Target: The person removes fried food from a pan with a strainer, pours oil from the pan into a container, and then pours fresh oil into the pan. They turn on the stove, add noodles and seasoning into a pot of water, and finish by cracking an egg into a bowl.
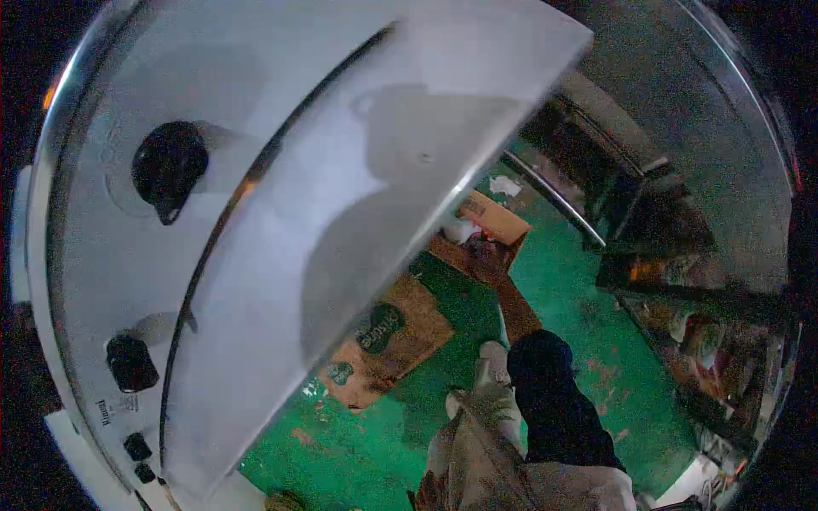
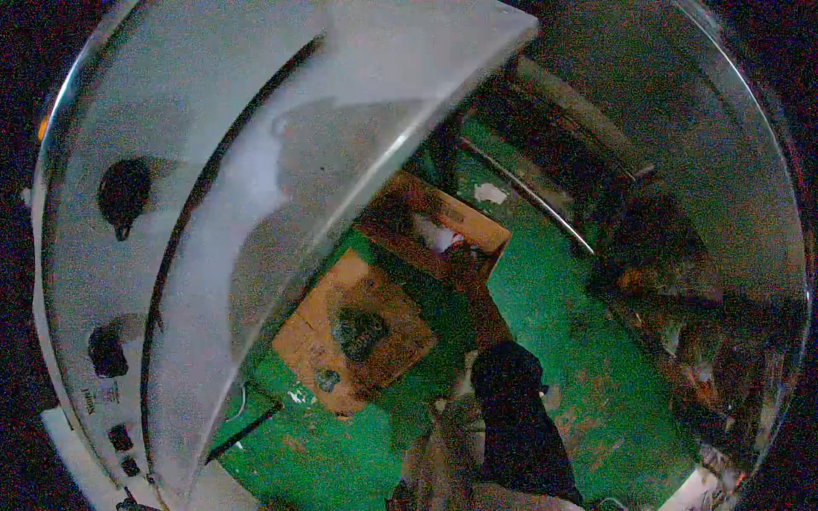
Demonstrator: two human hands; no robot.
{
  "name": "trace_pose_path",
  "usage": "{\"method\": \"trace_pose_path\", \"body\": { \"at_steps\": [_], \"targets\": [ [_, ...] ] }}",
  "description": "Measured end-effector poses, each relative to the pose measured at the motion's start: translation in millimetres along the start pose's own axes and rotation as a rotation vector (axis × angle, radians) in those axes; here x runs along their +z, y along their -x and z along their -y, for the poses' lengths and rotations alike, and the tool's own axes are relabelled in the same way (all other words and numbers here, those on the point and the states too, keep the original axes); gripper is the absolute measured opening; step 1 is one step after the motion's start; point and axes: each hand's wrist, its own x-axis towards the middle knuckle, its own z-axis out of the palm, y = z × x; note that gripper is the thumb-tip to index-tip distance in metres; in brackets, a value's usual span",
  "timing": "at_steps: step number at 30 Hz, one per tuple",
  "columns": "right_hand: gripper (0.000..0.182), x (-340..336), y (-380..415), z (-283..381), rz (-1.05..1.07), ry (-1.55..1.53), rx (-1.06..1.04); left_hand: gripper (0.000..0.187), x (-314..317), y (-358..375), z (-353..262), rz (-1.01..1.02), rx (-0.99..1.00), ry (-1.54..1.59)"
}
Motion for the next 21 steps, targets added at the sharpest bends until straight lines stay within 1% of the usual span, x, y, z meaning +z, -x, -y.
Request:
{"method": "trace_pose_path", "body": {
  "at_steps": [2,5,8,11,13,14,15,17,18,19,21],
  "targets": [
    [0.033,-18,-4,7,0.096,0.192,0.042,0.061,-4,1,-9,-0.019,0.0,0.045],
    [0.032,-78,10,15,0.188,0.114,0.067,0.06,-4,31,-34,-0.097,0.021,0.131],
    [0.03,-170,54,31,0.208,-0.02,0.002,0.059,-12,65,-56,-0.241,0.166,0.218],
    [0.029,-275,116,65,0.276,-0.186,-0.121,0.059,-24,121,-57,-0.565,0.397,0.123],
    [0.028,-329,160,100,0.411,-0.315,-0.192,0.058,-30,166,-37,-0.78,0.378,0.108],
    [0.027,-358,188,119,0.503,-0.361,-0.215,0.058,-31,190,-22,-0.869,0.313,0.168],
    [0.027,-377,218,143,0.597,-0.413,-0.241,0.053,-16,213,4,-0.931,0.169,0.407],
    [0.026,-432,260,208,0.793,-0.529,-0.31,0.044,-22,263,37,-0.983,-0.085,0.898],
    [0.026,-455,273,245,0.868,-0.605,-0.375,0.041,-26,292,46,-0.992,-0.186,1.243],
    [0.025,-481,281,288,0.935,-0.677,-0.451,0.038,-54,335,38,-1.053,-0.291,1.597],
    [0.024,-525,288,388,1.025,-0.803,-0.618,0.046,-13,350,146,-1.185,-0.257,1.93]
  ]
}}
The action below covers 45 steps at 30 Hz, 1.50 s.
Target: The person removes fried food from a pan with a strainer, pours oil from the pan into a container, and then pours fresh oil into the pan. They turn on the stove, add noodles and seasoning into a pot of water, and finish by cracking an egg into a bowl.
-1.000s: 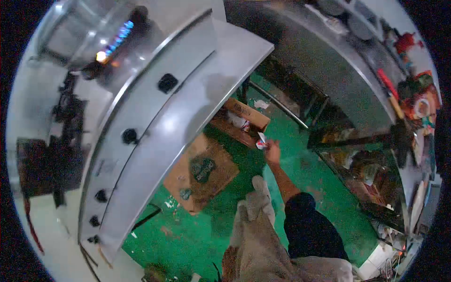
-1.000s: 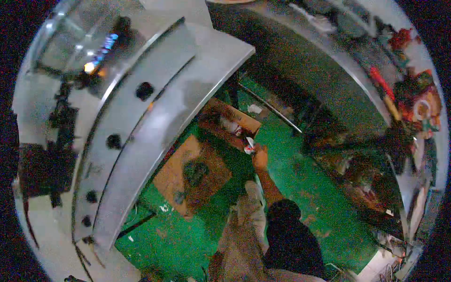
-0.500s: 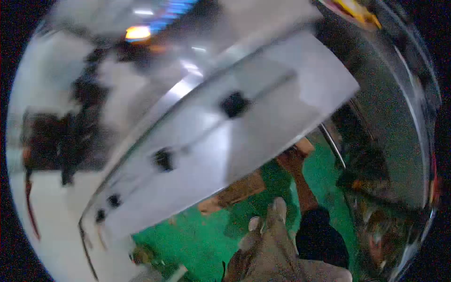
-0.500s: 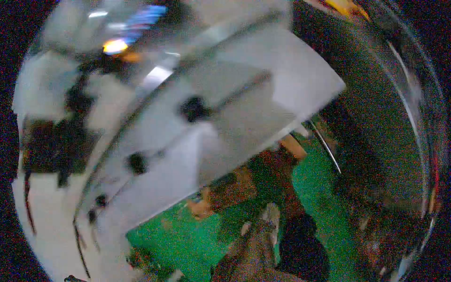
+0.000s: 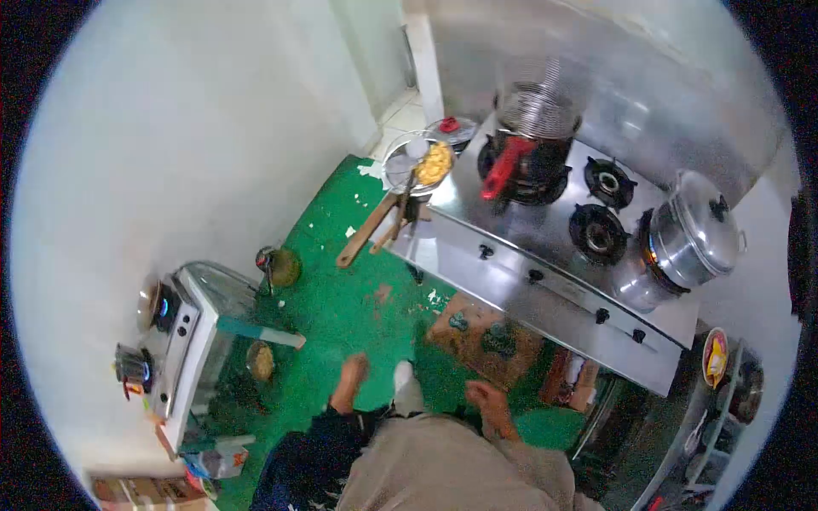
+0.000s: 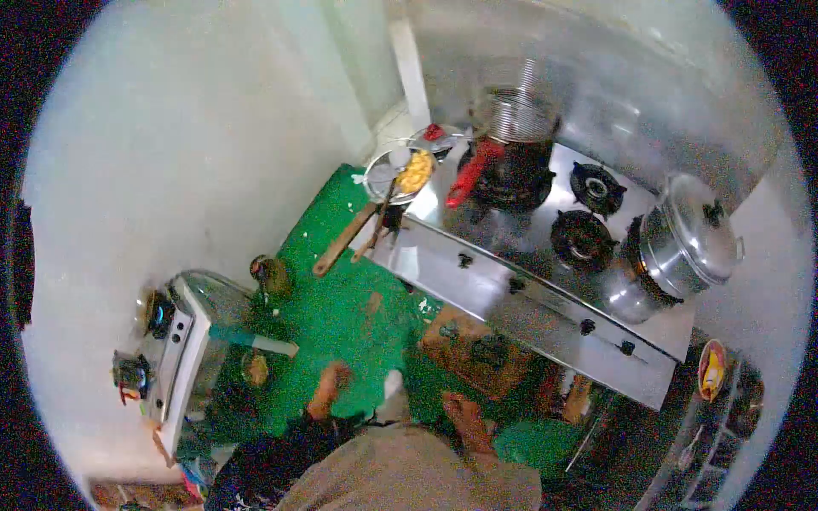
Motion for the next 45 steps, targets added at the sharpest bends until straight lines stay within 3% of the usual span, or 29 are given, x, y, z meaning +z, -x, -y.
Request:
{"method": "trace_pose_path", "body": {
  "at_steps": [1,3,4,7,9,12,13,16,20,25,29,32,35,37,42,45],
  "targets": [
    [0.022,4,-34,49,0.036,-0.033,-0.137,0.047,5,2,-36,-0.074,0.05,0.038],
    [0.017,29,-104,106,0.15,0.086,-0.134,0.054,11,8,-148,-0.12,0.13,0.121],
    [0.016,47,-148,111,0.075,-0.06,-0.138,0.059,6,0,-184,-0.101,0.143,0.157],
    [0.016,91,-271,158,-0.109,-0.313,-0.206,0.071,14,-25,-287,0.167,0.134,0.097],
    [0.019,110,-335,179,-0.121,-0.488,-0.12,0.075,31,-42,-335,0.347,0.059,0.038],
    [0.022,125,-388,210,-0.132,-0.396,0.115,0.073,63,-64,-371,0.5,-0.002,-0.188],
    [0.017,128,-388,224,-0.15,-0.464,0.165,0.071,75,-71,-378,0.534,-0.008,-0.275],
    [0.014,127,-422,197,-0.133,-0.493,0.115,0.052,107,-138,-355,0.88,-0.078,-0.064],
    [0.011,119,-418,193,-0.292,-0.319,0.085,0.029,131,-98,-374,0.788,-0.065,0.065],
    [0.013,102,-356,255,-0.301,-0.588,0.083,0.022,141,-93,-367,0.742,0.04,0.104],
    [0.018,70,-321,306,-0.257,-0.602,-0.013,0.021,131,-71,-372,0.694,0.05,0.108],
    [0.022,49,-307,351,-0.296,-0.528,0.027,0.023,116,-36,-384,0.634,0.067,0.095],
    [0.025,43,-298,383,-0.154,-0.529,-0.076,0.029,92,-6,-382,0.638,0.067,0.208],
    [0.025,50,-292,402,-0.103,-0.503,-0.09,0.036,71,17,-378,0.656,0.066,0.361],
    [0.027,99,-297,426,0.108,-0.434,-0.049,0.049,-7,117,-374,0.401,0.118,0.512],
    [0.028,150,-301,420,0.248,-0.369,-0.019,0.052,-52,161,-338,0.271,0.184,0.59]
  ]
}}
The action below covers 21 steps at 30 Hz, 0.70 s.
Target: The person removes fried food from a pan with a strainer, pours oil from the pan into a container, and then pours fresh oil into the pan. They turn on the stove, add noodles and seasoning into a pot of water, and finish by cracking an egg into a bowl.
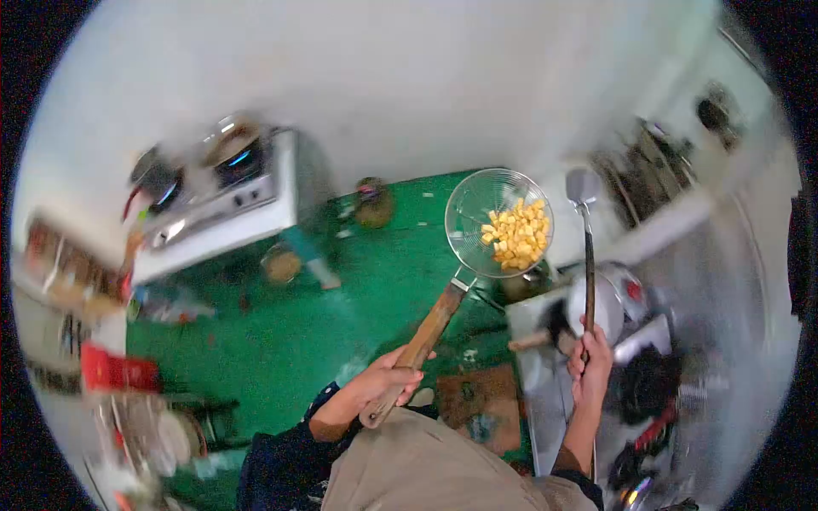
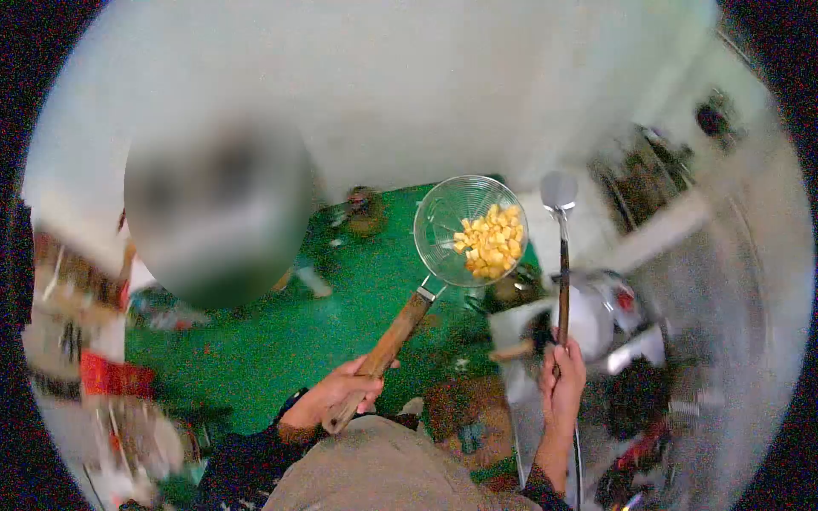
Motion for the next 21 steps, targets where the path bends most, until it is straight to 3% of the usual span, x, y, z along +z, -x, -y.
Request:
{"method": "trace_pose_path", "body": {
  "at_steps": [7,10,13,17,21],
  "targets": [
    [0.026,160,-13,-110,0.502,0.209,0.231,0.047,-104,154,44,-0.423,0.174,0.148],
    [0.026,271,20,-151,0.563,0.31,0.474,0.047,-158,219,79,-0.606,0.231,0.305],
    [0.026,379,47,-210,0.809,0.24,0.565,0.046,-205,280,93,-0.729,0.323,0.367],
    [0.022,551,72,-289,1.036,0.255,0.548,0.045,-271,351,105,-0.926,0.346,0.399],
    [0.023,712,49,-387,1.041,0.26,0.281,0.044,-307,388,102,-1.07,0.38,0.456]
  ]
}}
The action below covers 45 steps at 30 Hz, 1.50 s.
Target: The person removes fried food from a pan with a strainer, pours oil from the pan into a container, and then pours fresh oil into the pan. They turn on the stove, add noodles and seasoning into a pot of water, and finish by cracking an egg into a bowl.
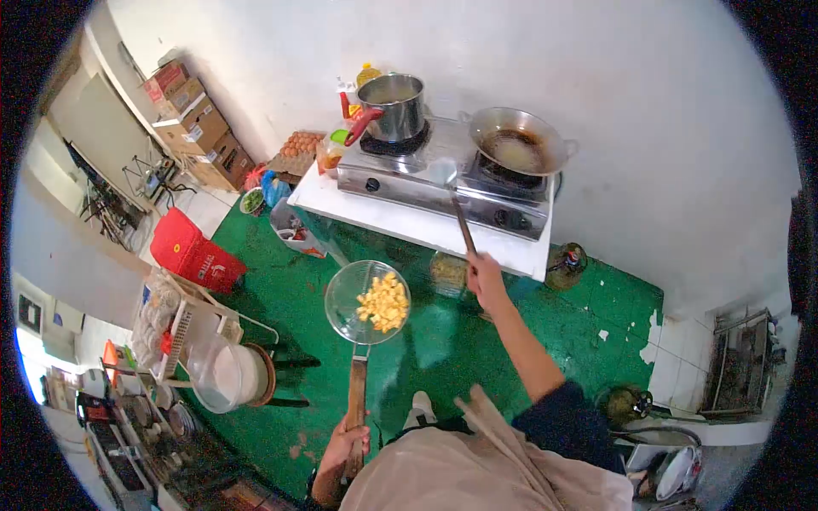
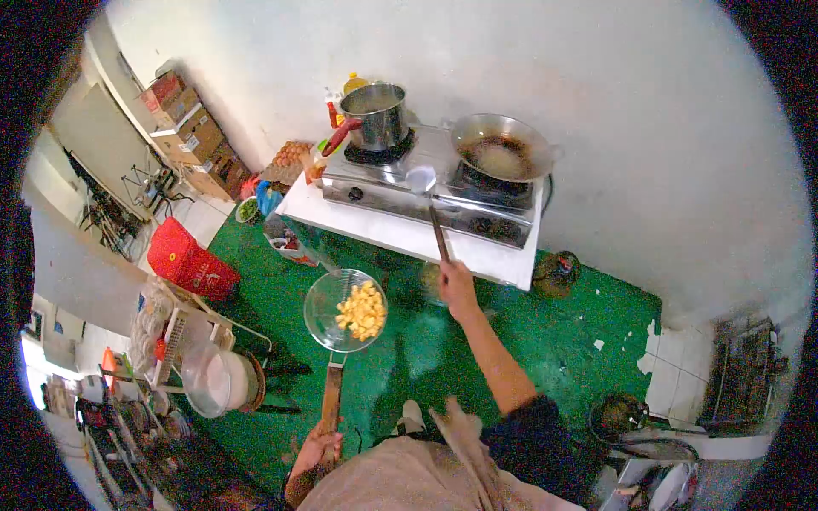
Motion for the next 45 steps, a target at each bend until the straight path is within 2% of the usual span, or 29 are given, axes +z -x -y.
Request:
{"method": "trace_pose_path", "body": {
  "at_steps": [2,4,6,8,10,12,14,16,19,21,22,23,24,25,26,28,29,32,34,35,38,39,42,43,44,45],
  "targets": [
    [0.023,28,-87,-14,-0.121,-0.056,-0.048,0.044,-15,-17,-4,-0.048,0.035,0.034],
    [0.024,46,-164,-22,-0.262,0.123,-0.091,0.044,-23,-32,-6,-0.114,0.057,0.039],
    [0.022,66,-210,-21,-0.407,0.099,-0.132,0.044,-20,-41,-15,-0.165,0.068,0.103],
    [0.023,59,-260,-31,-0.343,0.049,-0.013,0.045,-15,-47,-15,-0.22,0.059,0.184],
    [0.027,68,-269,-13,-0.316,0.232,-0.051,0.045,-14,-67,-16,-0.264,0.057,0.265],
    [0.032,53,-294,-12,-0.304,0.612,-0.265,0.045,-19,-88,-10,-0.263,0.079,0.237],
    [0.037,51,-299,-22,-0.327,0.968,-0.388,0.045,-22,-100,-4,-0.28,0.077,0.244],
    [0.04,73,-253,25,-0.406,1.297,-0.438,0.045,-23,-117,-2,-0.301,0.067,0.277],
    [0.037,68,-199,22,-0.336,1.148,-0.757,0.045,-44,-150,23,-0.274,0.02,0.248],
    [0.029,69,-149,-25,-0.151,1.009,-0.639,0.046,-50,-168,30,-0.233,-0.027,0.283],
    [0.025,76,-116,-46,-0.012,1.055,-0.352,0.046,-54,-178,35,-0.212,-0.049,0.298],
    [0.025,69,-92,-96,0.121,0.997,-0.348,0.047,-61,-192,43,-0.187,-0.04,0.313],
    [0.026,69,-67,-133,0.319,0.874,-0.02,0.048,-67,-208,56,-0.161,-0.032,0.328],
    [0.02,58,-44,-195,0.447,0.79,0.07,0.05,-74,-224,67,-0.131,-0.023,0.34],
    [0.017,59,-16,-233,0.575,1.015,0.069,0.052,-78,-239,76,-0.135,-0.018,0.349],
    [0.032,66,17,-299,0.767,0.548,0.578,0.057,-84,-275,91,-0.141,-0.01,0.369],
    [0.039,81,32,-312,0.73,0.463,0.61,0.064,-87,-288,92,0.001,-0.002,0.394],
    [0.057,100,64,-366,0.59,0.299,0.679,0.066,-102,-333,123,-0.028,-0.145,0.353],
    [0.064,93,70,-425,0.463,0.304,0.706,0.068,-119,-354,143,0.055,-0.152,0.301],
    [0.07,93,72,-433,0.32,0.184,0.717,0.068,-124,-367,154,0.095,-0.141,0.275],
    [0.069,87,74,-475,0.171,0.136,0.663,0.07,-141,-400,184,0.178,-0.06,0.04],
    [0.051,79,73,-499,0.179,0.161,0.588,0.071,-146,-413,193,0.2,-0.018,-0.063],
    [0.055,39,72,-536,0.112,0.006,0.645,0.068,-151,-451,239,0.279,-0.103,-0.146],
    [0.055,27,70,-541,0.093,-0.039,0.663,0.065,-154,-467,248,0.302,-0.191,-0.212],
    [0.056,15,68,-545,0.073,-0.084,0.68,0.064,-156,-480,242,0.32,-0.285,-0.284],
    [0.054,2,64,-544,0.051,-0.122,0.731,0.061,-178,-510,242,0.382,-0.292,-0.312]
  ]
}}
